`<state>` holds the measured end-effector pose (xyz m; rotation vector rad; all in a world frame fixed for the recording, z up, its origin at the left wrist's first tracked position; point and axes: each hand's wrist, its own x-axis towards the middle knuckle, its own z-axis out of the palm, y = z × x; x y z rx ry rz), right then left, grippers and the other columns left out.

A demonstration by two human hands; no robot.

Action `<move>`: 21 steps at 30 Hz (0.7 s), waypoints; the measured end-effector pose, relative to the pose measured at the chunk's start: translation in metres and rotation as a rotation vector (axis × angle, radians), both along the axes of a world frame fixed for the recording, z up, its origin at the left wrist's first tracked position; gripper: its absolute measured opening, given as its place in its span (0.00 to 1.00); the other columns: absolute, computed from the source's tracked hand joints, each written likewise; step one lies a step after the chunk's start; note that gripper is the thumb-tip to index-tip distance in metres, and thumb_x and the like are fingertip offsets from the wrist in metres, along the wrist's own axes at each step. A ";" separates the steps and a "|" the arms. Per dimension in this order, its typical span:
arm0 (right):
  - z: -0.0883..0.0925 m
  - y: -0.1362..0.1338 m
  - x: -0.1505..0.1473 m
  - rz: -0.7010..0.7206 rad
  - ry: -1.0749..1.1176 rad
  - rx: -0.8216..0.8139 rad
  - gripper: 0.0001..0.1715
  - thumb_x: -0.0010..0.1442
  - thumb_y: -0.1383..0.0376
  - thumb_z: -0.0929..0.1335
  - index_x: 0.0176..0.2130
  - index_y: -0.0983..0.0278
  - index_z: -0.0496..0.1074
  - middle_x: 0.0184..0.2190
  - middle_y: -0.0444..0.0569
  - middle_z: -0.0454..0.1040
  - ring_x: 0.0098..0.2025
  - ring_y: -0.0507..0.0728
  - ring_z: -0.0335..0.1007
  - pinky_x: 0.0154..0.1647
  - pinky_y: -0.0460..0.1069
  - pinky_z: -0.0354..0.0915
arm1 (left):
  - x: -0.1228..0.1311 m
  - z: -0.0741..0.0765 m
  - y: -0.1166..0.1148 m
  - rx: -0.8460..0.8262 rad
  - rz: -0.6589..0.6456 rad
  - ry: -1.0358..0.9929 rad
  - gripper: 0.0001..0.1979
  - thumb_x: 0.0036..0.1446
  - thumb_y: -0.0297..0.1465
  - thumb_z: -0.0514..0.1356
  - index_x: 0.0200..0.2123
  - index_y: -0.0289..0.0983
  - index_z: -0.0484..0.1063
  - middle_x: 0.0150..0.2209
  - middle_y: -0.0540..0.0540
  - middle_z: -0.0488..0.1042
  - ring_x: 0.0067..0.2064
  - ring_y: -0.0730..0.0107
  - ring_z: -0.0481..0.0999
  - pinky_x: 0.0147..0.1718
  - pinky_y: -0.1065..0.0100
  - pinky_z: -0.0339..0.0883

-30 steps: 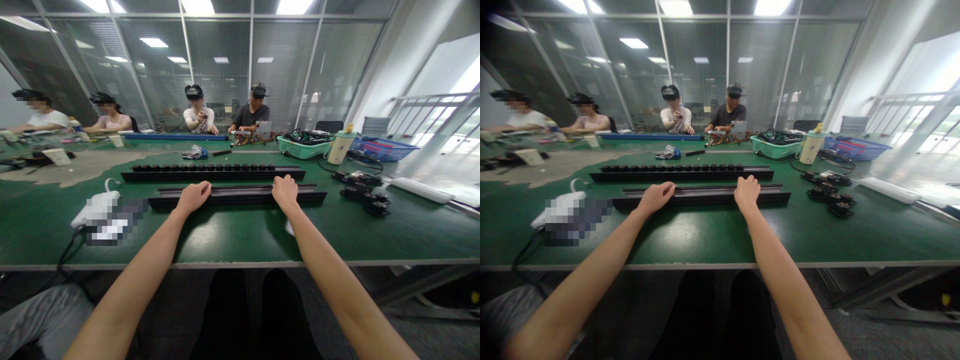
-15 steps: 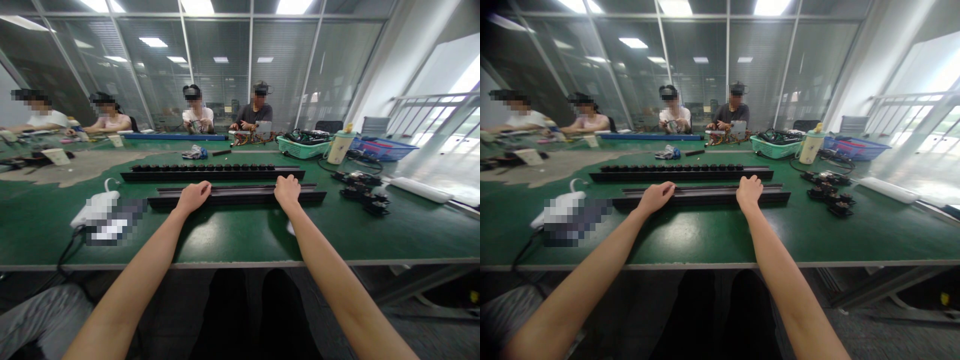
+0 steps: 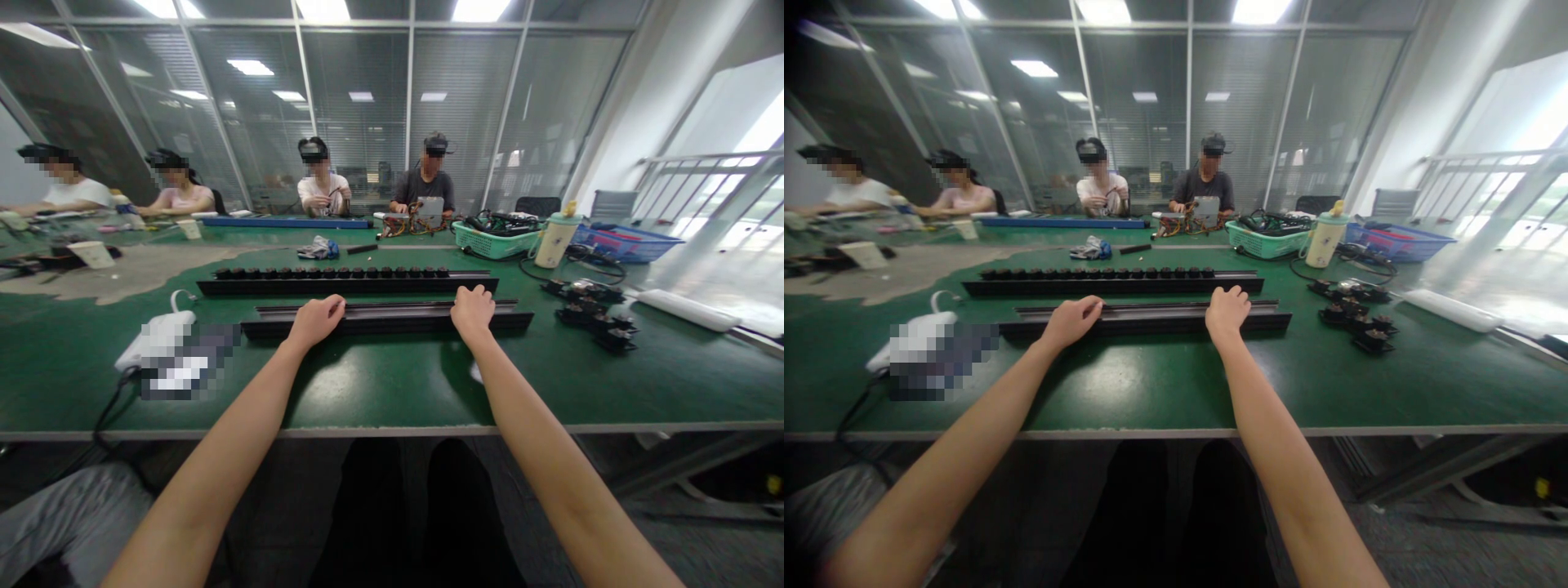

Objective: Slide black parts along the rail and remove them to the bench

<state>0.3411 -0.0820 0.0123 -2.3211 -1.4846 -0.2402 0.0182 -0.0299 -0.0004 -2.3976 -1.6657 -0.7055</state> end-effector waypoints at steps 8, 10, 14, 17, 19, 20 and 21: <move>0.001 -0.001 -0.002 -0.038 0.011 -0.009 0.21 0.68 0.71 0.59 0.54 0.68 0.74 0.57 0.68 0.69 0.58 0.68 0.66 0.54 0.57 0.62 | 0.000 0.000 0.000 -0.001 -0.010 -0.013 0.21 0.68 0.43 0.49 0.49 0.42 0.79 0.32 0.44 0.81 0.35 0.57 0.79 0.34 0.65 0.62; 0.001 0.000 -0.001 -0.046 0.015 -0.007 0.21 0.68 0.72 0.60 0.55 0.68 0.73 0.57 0.68 0.69 0.58 0.68 0.66 0.54 0.57 0.62 | -0.001 -0.001 0.001 0.004 -0.009 -0.014 0.21 0.68 0.42 0.49 0.49 0.42 0.79 0.32 0.44 0.81 0.35 0.57 0.79 0.34 0.66 0.62; 0.000 0.001 0.000 -0.071 0.023 0.008 0.22 0.67 0.72 0.61 0.58 0.69 0.70 0.57 0.69 0.69 0.58 0.69 0.66 0.55 0.58 0.62 | -0.002 -0.002 0.002 0.010 -0.010 -0.011 0.21 0.68 0.43 0.49 0.48 0.42 0.79 0.31 0.44 0.80 0.34 0.57 0.79 0.33 0.65 0.61; 0.000 0.002 0.002 -0.108 0.032 0.024 0.22 0.66 0.72 0.62 0.59 0.72 0.68 0.57 0.71 0.69 0.59 0.69 0.66 0.55 0.58 0.62 | -0.002 -0.003 0.003 0.012 -0.007 -0.003 0.22 0.68 0.43 0.48 0.49 0.42 0.79 0.31 0.44 0.80 0.35 0.57 0.79 0.33 0.65 0.61; 0.000 0.003 0.004 -0.126 0.042 0.027 0.22 0.66 0.72 0.62 0.58 0.73 0.68 0.57 0.72 0.69 0.59 0.70 0.66 0.56 0.58 0.61 | -0.002 -0.003 0.003 0.013 0.001 0.005 0.22 0.68 0.43 0.48 0.49 0.42 0.79 0.31 0.44 0.80 0.35 0.57 0.79 0.34 0.65 0.62; 0.000 0.004 0.005 -0.127 0.047 0.025 0.22 0.66 0.71 0.62 0.58 0.74 0.68 0.57 0.72 0.68 0.59 0.71 0.66 0.56 0.59 0.61 | -0.002 -0.003 0.003 0.013 0.004 0.007 0.22 0.68 0.43 0.48 0.49 0.42 0.79 0.31 0.44 0.80 0.36 0.56 0.79 0.34 0.65 0.62; -0.001 0.005 0.007 -0.125 0.051 0.021 0.22 0.66 0.71 0.63 0.58 0.74 0.68 0.57 0.72 0.68 0.59 0.71 0.66 0.56 0.59 0.61 | -0.002 -0.003 0.003 0.013 0.005 0.008 0.22 0.68 0.43 0.48 0.49 0.42 0.79 0.32 0.44 0.81 0.36 0.56 0.80 0.34 0.65 0.62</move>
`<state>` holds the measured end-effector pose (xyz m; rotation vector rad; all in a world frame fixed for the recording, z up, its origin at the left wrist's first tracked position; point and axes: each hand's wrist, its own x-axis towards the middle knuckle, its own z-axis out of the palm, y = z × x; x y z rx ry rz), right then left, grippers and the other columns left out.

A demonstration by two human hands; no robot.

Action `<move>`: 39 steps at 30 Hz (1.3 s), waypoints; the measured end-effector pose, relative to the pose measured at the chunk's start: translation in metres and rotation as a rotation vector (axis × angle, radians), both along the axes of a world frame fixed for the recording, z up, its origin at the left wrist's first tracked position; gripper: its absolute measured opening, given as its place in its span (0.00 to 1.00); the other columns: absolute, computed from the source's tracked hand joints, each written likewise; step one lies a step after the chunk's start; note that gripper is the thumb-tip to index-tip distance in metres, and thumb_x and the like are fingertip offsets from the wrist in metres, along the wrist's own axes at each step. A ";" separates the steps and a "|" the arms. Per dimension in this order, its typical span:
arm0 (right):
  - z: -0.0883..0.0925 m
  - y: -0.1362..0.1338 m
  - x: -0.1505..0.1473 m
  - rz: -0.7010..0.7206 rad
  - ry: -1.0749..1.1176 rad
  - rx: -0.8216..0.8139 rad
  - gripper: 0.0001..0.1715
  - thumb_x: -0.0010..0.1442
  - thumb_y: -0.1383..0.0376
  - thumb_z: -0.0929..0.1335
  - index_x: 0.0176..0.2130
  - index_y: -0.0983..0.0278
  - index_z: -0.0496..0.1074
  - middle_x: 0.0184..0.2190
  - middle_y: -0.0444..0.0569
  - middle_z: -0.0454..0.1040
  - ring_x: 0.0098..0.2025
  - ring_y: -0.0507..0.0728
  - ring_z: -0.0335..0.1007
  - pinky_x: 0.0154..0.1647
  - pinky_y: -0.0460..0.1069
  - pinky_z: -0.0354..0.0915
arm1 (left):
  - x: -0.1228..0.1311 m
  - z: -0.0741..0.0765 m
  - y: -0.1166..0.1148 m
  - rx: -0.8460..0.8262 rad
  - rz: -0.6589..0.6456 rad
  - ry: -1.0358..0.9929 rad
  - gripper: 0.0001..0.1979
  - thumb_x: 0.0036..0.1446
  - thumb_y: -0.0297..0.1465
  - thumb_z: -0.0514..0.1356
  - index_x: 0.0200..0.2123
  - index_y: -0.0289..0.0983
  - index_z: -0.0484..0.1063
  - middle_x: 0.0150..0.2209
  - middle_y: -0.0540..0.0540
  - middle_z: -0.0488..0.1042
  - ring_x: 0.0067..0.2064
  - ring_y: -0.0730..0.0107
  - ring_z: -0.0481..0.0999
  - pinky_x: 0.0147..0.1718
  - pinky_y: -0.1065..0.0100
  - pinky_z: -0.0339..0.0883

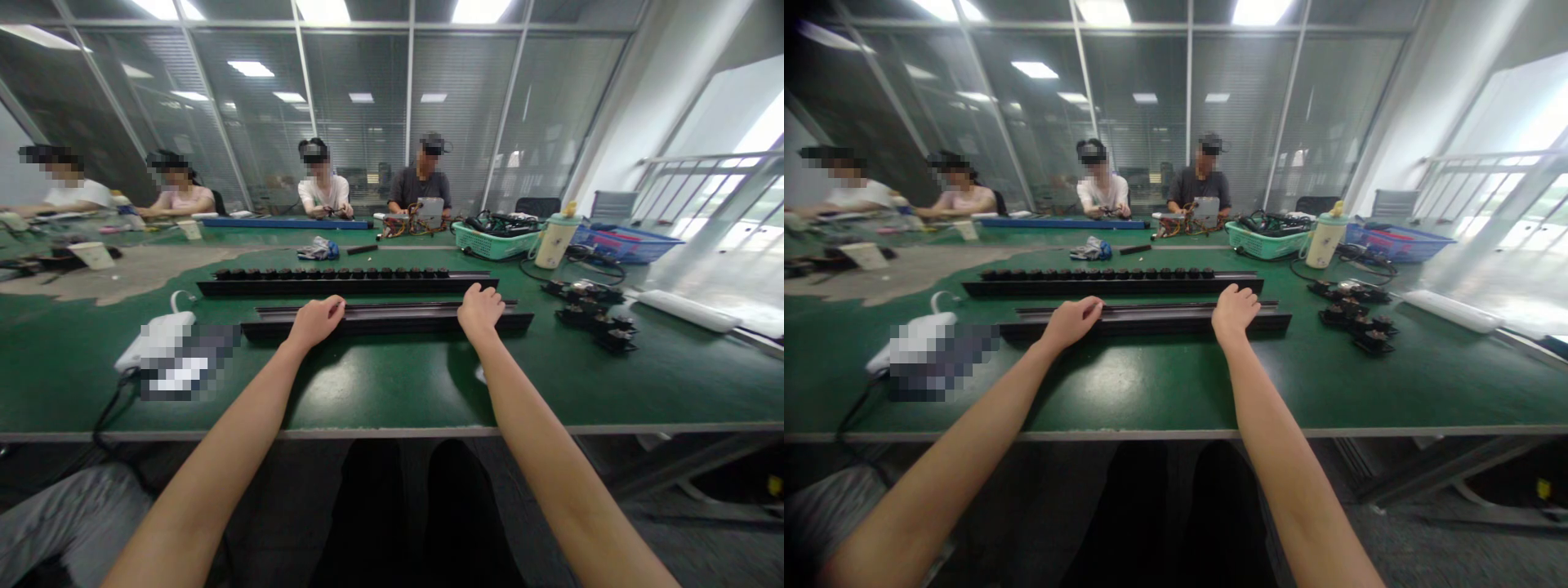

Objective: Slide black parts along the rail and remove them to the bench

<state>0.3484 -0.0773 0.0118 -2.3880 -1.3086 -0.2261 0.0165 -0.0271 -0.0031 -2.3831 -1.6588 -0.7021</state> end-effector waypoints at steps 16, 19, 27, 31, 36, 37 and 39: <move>-0.003 0.011 0.016 0.102 -0.027 -0.019 0.25 0.62 0.71 0.65 0.57 0.80 0.66 0.56 0.74 0.68 0.57 0.70 0.71 0.55 0.57 0.66 | -0.001 0.000 0.000 0.000 -0.016 -0.007 0.22 0.68 0.43 0.49 0.48 0.41 0.79 0.30 0.45 0.80 0.34 0.57 0.79 0.32 0.66 0.61; -0.001 0.014 0.021 0.134 -0.022 -0.048 0.28 0.61 0.69 0.67 0.58 0.81 0.66 0.56 0.75 0.68 0.57 0.70 0.71 0.55 0.56 0.67 | -0.001 0.000 0.001 0.000 -0.018 -0.005 0.22 0.68 0.43 0.48 0.48 0.41 0.79 0.30 0.44 0.80 0.34 0.57 0.79 0.33 0.66 0.62; 0.005 0.021 0.036 0.257 -0.042 -0.221 0.27 0.64 0.68 0.64 0.60 0.78 0.67 0.58 0.72 0.66 0.57 0.71 0.72 0.54 0.57 0.68 | -0.002 -0.001 0.001 -0.007 -0.011 -0.013 0.22 0.68 0.43 0.49 0.48 0.42 0.79 0.31 0.44 0.80 0.35 0.56 0.79 0.34 0.65 0.63; -0.006 0.019 0.054 0.412 -0.116 -0.159 0.19 0.68 0.65 0.62 0.54 0.72 0.70 0.55 0.68 0.68 0.53 0.69 0.74 0.52 0.57 0.68 | 0.000 0.000 0.000 -0.009 0.000 -0.012 0.21 0.68 0.42 0.49 0.49 0.42 0.79 0.31 0.44 0.80 0.36 0.56 0.79 0.34 0.66 0.63; -0.026 0.021 0.077 0.559 -0.120 0.024 0.12 0.68 0.60 0.64 0.46 0.64 0.72 0.46 0.58 0.69 0.46 0.64 0.73 0.49 0.54 0.67 | -0.001 0.000 0.000 -0.008 -0.001 -0.017 0.21 0.68 0.42 0.49 0.49 0.42 0.79 0.32 0.44 0.81 0.36 0.56 0.79 0.34 0.65 0.62; -0.030 0.022 0.080 0.578 -0.109 0.061 0.11 0.68 0.60 0.65 0.45 0.63 0.72 0.46 0.57 0.69 0.46 0.63 0.72 0.48 0.54 0.67 | -0.001 0.000 0.000 -0.007 -0.004 -0.016 0.21 0.68 0.43 0.49 0.49 0.42 0.79 0.32 0.44 0.81 0.36 0.56 0.79 0.34 0.65 0.62; -0.036 0.024 0.083 0.598 -0.083 0.125 0.10 0.67 0.60 0.66 0.44 0.63 0.71 0.44 0.56 0.69 0.46 0.63 0.71 0.48 0.54 0.66 | -0.002 0.000 0.000 -0.006 -0.009 -0.013 0.22 0.68 0.43 0.49 0.49 0.42 0.79 0.31 0.44 0.81 0.36 0.56 0.79 0.34 0.65 0.62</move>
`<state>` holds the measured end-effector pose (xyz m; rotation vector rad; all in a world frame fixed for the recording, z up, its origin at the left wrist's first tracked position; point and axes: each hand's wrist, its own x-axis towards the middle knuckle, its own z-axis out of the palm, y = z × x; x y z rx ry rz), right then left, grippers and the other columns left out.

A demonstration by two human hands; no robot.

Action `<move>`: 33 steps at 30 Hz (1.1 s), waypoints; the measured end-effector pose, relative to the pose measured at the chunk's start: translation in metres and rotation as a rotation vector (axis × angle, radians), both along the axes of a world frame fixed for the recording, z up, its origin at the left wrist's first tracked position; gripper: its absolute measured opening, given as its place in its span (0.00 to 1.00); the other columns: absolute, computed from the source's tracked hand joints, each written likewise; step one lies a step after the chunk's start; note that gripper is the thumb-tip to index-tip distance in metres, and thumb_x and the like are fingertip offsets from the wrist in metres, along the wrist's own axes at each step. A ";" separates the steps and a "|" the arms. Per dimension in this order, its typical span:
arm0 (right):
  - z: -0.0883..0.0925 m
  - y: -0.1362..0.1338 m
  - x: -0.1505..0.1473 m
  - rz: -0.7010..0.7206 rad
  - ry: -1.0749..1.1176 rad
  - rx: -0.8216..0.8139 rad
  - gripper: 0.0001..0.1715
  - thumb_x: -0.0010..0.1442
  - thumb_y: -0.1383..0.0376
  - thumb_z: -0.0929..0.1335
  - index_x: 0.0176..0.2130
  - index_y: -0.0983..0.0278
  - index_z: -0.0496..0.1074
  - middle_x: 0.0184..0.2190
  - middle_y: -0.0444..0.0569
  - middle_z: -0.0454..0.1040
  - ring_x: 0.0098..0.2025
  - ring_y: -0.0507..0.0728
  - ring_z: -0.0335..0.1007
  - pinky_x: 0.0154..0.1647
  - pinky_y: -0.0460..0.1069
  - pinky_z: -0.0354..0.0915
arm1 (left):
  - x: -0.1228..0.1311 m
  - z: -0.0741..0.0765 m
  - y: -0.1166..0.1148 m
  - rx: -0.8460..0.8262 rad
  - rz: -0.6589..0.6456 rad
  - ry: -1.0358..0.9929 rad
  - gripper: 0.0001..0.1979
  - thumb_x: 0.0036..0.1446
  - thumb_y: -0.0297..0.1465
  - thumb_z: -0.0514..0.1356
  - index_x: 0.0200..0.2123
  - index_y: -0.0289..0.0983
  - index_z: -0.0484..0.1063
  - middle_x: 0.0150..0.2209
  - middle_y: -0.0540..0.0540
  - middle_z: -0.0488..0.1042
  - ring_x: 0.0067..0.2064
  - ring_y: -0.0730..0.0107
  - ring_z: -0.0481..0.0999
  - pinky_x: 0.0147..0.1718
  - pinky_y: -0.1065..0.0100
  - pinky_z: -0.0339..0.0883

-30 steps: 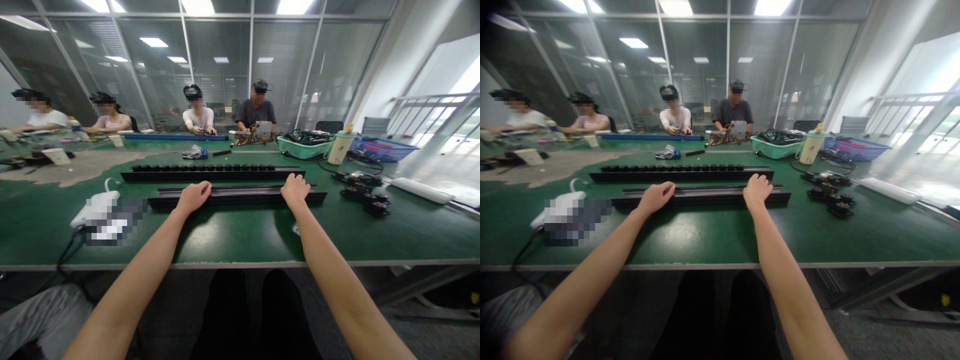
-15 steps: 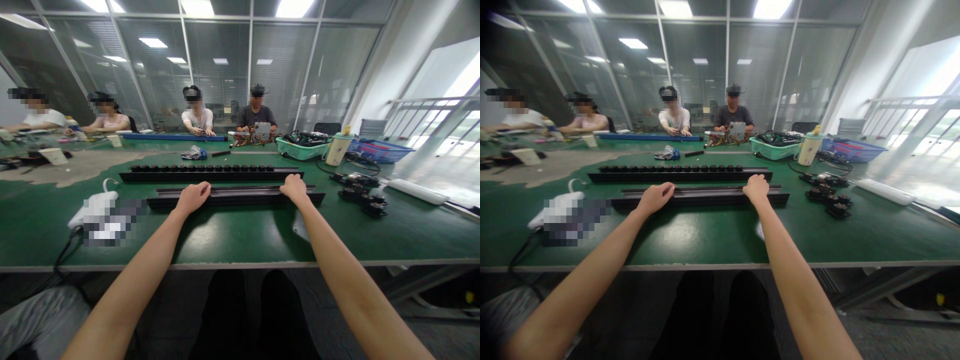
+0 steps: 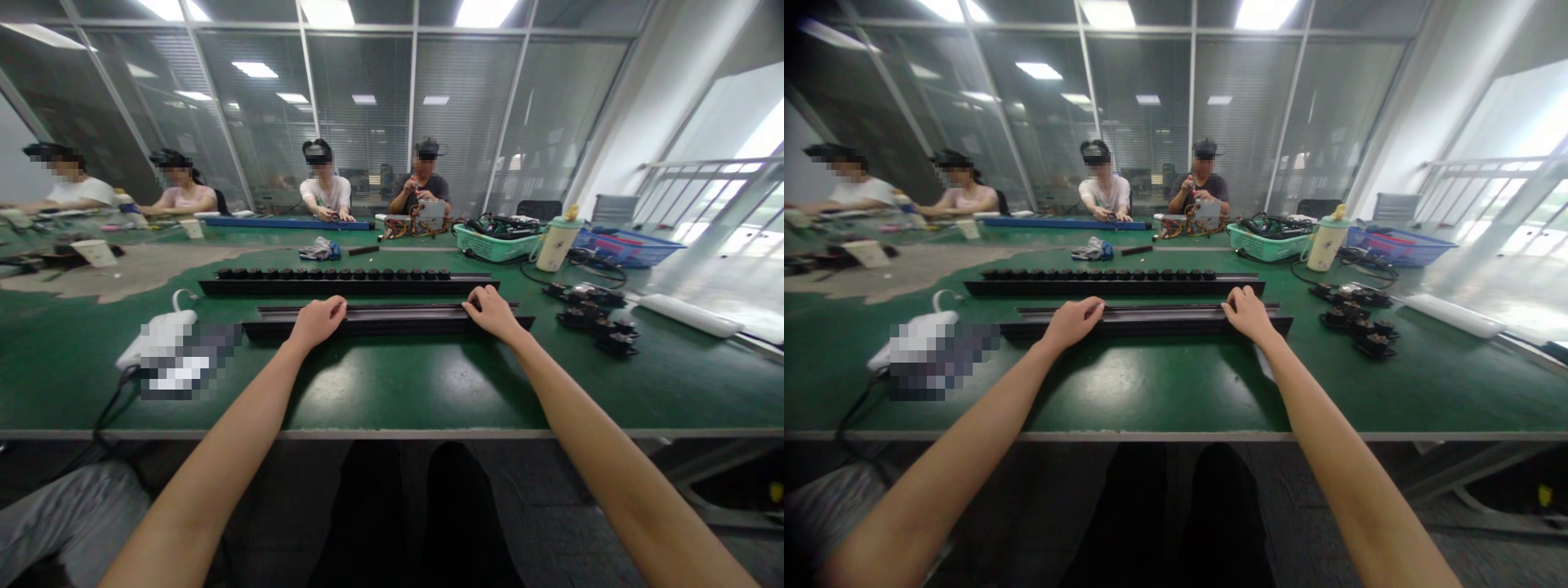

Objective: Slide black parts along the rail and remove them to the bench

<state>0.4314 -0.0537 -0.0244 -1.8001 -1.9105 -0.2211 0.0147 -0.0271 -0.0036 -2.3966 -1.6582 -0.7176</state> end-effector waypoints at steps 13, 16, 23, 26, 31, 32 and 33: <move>0.001 -0.018 -0.017 -0.176 -0.021 0.000 0.22 0.72 0.54 0.58 0.51 0.65 0.72 0.50 0.62 0.70 0.53 0.67 0.62 0.55 0.58 0.58 | 0.003 0.003 -0.003 -0.005 -0.003 -0.004 0.21 0.68 0.42 0.49 0.49 0.41 0.79 0.34 0.44 0.82 0.36 0.58 0.80 0.34 0.67 0.63; 0.002 -0.020 -0.017 -0.216 -0.030 0.009 0.23 0.71 0.52 0.60 0.50 0.65 0.72 0.49 0.62 0.71 0.54 0.68 0.60 0.55 0.59 0.57 | 0.003 0.003 -0.002 -0.009 0.002 0.000 0.21 0.68 0.42 0.49 0.49 0.41 0.79 0.34 0.44 0.82 0.36 0.58 0.80 0.34 0.66 0.64; 0.001 -0.019 -0.011 -0.248 -0.026 0.019 0.27 0.69 0.49 0.62 0.47 0.68 0.75 0.50 0.63 0.70 0.56 0.70 0.59 0.57 0.61 0.57 | 0.002 0.001 0.000 0.000 -0.007 0.005 0.22 0.69 0.43 0.48 0.49 0.41 0.79 0.33 0.44 0.81 0.36 0.58 0.80 0.34 0.66 0.63; 0.002 -0.020 -0.010 -0.259 -0.044 0.033 0.27 0.68 0.48 0.63 0.46 0.68 0.76 0.49 0.63 0.70 0.56 0.70 0.59 0.57 0.61 0.57 | 0.002 0.001 0.000 0.002 -0.007 0.008 0.22 0.68 0.43 0.48 0.49 0.41 0.79 0.33 0.44 0.82 0.36 0.57 0.80 0.34 0.66 0.63; 0.004 -0.022 -0.009 -0.257 -0.024 0.044 0.27 0.67 0.47 0.64 0.45 0.67 0.77 0.48 0.62 0.70 0.55 0.70 0.59 0.56 0.60 0.58 | 0.002 0.002 -0.001 0.000 0.000 0.009 0.22 0.68 0.43 0.48 0.48 0.42 0.79 0.33 0.44 0.82 0.36 0.57 0.80 0.34 0.66 0.63; 0.004 -0.022 -0.009 -0.256 -0.018 0.047 0.27 0.67 0.48 0.65 0.45 0.67 0.77 0.48 0.62 0.70 0.55 0.70 0.59 0.56 0.60 0.59 | 0.003 0.002 -0.001 0.000 0.001 0.008 0.22 0.68 0.43 0.48 0.48 0.42 0.79 0.33 0.44 0.82 0.36 0.57 0.80 0.33 0.66 0.62; 0.004 -0.022 -0.009 -0.255 -0.014 0.051 0.26 0.67 0.48 0.65 0.45 0.67 0.77 0.48 0.61 0.69 0.55 0.70 0.59 0.56 0.60 0.59 | 0.003 0.002 -0.001 -0.002 0.003 0.007 0.22 0.68 0.43 0.48 0.49 0.42 0.79 0.33 0.44 0.82 0.36 0.57 0.80 0.33 0.66 0.63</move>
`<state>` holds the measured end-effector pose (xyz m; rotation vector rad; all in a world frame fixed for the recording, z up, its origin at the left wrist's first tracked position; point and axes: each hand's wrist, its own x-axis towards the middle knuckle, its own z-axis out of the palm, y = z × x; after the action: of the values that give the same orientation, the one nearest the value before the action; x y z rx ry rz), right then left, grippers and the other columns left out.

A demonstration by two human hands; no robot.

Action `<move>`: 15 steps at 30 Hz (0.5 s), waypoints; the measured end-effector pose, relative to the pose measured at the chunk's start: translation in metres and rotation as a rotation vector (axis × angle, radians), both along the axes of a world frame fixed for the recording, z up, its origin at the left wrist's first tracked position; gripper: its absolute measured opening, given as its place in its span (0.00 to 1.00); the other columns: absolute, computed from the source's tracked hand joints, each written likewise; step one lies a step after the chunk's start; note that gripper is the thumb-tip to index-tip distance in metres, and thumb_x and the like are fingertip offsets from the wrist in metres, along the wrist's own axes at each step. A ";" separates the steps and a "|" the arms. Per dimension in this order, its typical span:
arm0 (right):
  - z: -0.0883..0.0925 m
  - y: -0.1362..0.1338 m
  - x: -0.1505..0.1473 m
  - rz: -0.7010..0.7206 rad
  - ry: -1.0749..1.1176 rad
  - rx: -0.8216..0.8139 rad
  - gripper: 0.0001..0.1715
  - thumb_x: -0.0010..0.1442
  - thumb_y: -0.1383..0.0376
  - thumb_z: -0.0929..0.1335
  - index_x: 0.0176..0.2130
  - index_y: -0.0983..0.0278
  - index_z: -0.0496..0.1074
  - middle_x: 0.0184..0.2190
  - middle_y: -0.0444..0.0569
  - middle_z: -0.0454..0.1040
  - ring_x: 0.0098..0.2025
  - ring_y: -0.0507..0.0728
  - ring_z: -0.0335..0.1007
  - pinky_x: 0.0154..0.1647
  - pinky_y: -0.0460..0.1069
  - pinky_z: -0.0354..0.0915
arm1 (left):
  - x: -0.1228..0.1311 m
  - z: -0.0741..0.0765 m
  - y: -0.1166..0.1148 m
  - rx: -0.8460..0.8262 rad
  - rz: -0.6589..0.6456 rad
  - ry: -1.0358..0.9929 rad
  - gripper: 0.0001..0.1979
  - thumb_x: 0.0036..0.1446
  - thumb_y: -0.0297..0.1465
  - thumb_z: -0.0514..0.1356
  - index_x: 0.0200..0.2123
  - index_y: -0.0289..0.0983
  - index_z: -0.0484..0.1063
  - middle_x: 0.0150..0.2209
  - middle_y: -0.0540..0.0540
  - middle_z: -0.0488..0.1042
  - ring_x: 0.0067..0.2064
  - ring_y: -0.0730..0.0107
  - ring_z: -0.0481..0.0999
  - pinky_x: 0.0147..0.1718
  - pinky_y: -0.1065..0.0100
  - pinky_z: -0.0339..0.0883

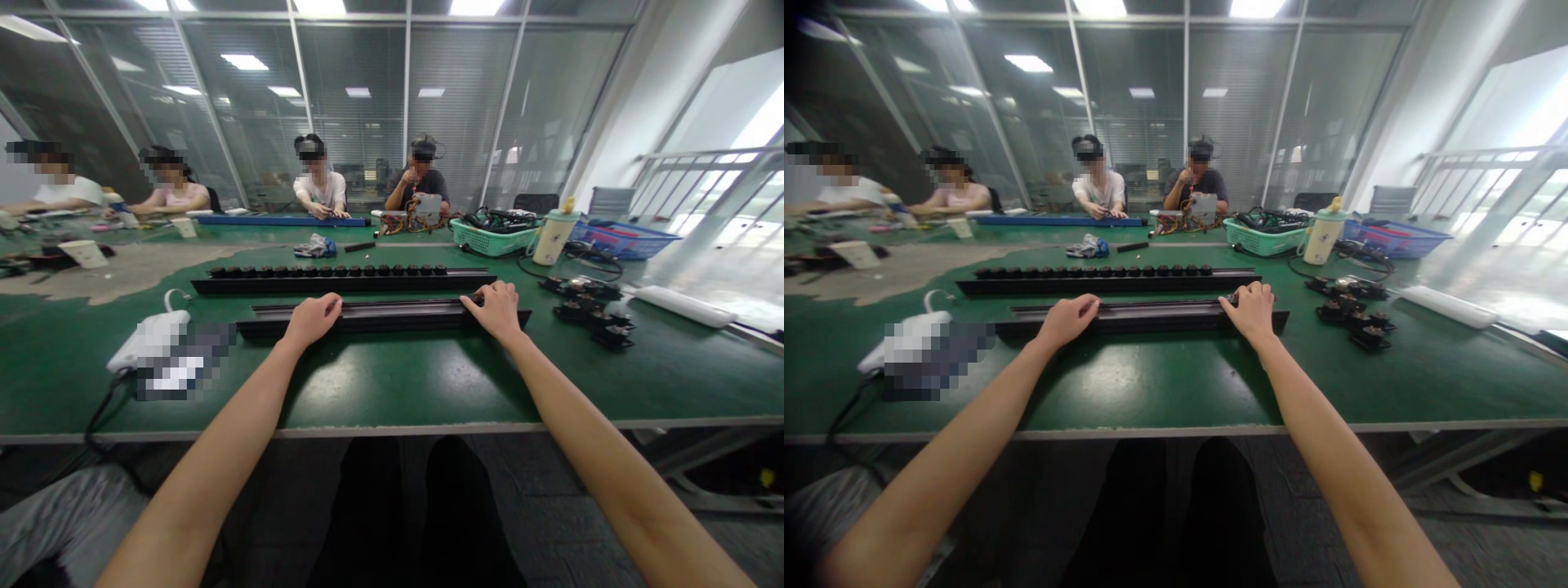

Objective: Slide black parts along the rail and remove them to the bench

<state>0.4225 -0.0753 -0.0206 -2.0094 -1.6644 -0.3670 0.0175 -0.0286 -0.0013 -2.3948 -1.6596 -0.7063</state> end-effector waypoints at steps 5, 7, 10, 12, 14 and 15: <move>-0.001 0.001 0.001 0.016 0.011 0.010 0.25 0.68 0.49 0.64 0.45 0.67 0.78 0.48 0.61 0.69 0.55 0.69 0.59 0.56 0.60 0.58 | 0.000 0.000 -0.001 -0.005 -0.002 -0.004 0.22 0.68 0.43 0.48 0.49 0.42 0.79 0.33 0.44 0.82 0.36 0.58 0.80 0.33 0.66 0.63; -0.001 0.001 0.001 0.020 0.010 0.010 0.25 0.69 0.50 0.63 0.45 0.66 0.78 0.48 0.60 0.69 0.55 0.68 0.59 0.56 0.60 0.58 | 0.000 0.000 0.000 -0.003 -0.005 -0.007 0.22 0.68 0.43 0.48 0.49 0.42 0.79 0.33 0.44 0.82 0.36 0.58 0.80 0.33 0.66 0.63; -0.001 0.001 0.001 0.015 -0.002 0.019 0.25 0.69 0.50 0.63 0.45 0.66 0.78 0.48 0.60 0.69 0.55 0.68 0.58 0.56 0.60 0.58 | -0.001 0.000 0.000 -0.005 -0.008 -0.010 0.21 0.68 0.43 0.49 0.49 0.42 0.79 0.33 0.44 0.82 0.36 0.58 0.80 0.33 0.66 0.63; -0.001 0.001 0.002 0.010 -0.009 0.022 0.25 0.69 0.50 0.63 0.45 0.66 0.78 0.48 0.60 0.69 0.55 0.68 0.58 0.55 0.60 0.58 | 0.000 0.000 0.000 -0.005 -0.013 -0.009 0.21 0.68 0.43 0.49 0.49 0.42 0.79 0.34 0.44 0.82 0.36 0.58 0.80 0.34 0.66 0.63; -0.001 0.001 0.002 0.002 -0.012 0.018 0.25 0.69 0.50 0.63 0.45 0.66 0.79 0.48 0.60 0.69 0.55 0.68 0.58 0.55 0.60 0.58 | 0.000 0.000 0.000 0.000 -0.011 -0.006 0.21 0.68 0.42 0.49 0.49 0.42 0.79 0.34 0.44 0.82 0.36 0.57 0.80 0.34 0.66 0.63; -0.001 0.001 0.002 -0.002 -0.011 0.015 0.25 0.69 0.50 0.63 0.45 0.67 0.79 0.49 0.61 0.69 0.55 0.68 0.58 0.55 0.60 0.58 | 0.000 0.000 0.000 0.003 -0.007 -0.005 0.21 0.68 0.42 0.49 0.49 0.42 0.79 0.34 0.44 0.82 0.36 0.57 0.80 0.35 0.65 0.63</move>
<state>0.4248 -0.0741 -0.0214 -2.0021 -1.6615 -0.3914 0.0174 -0.0283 -0.0018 -2.4006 -1.6515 -0.7157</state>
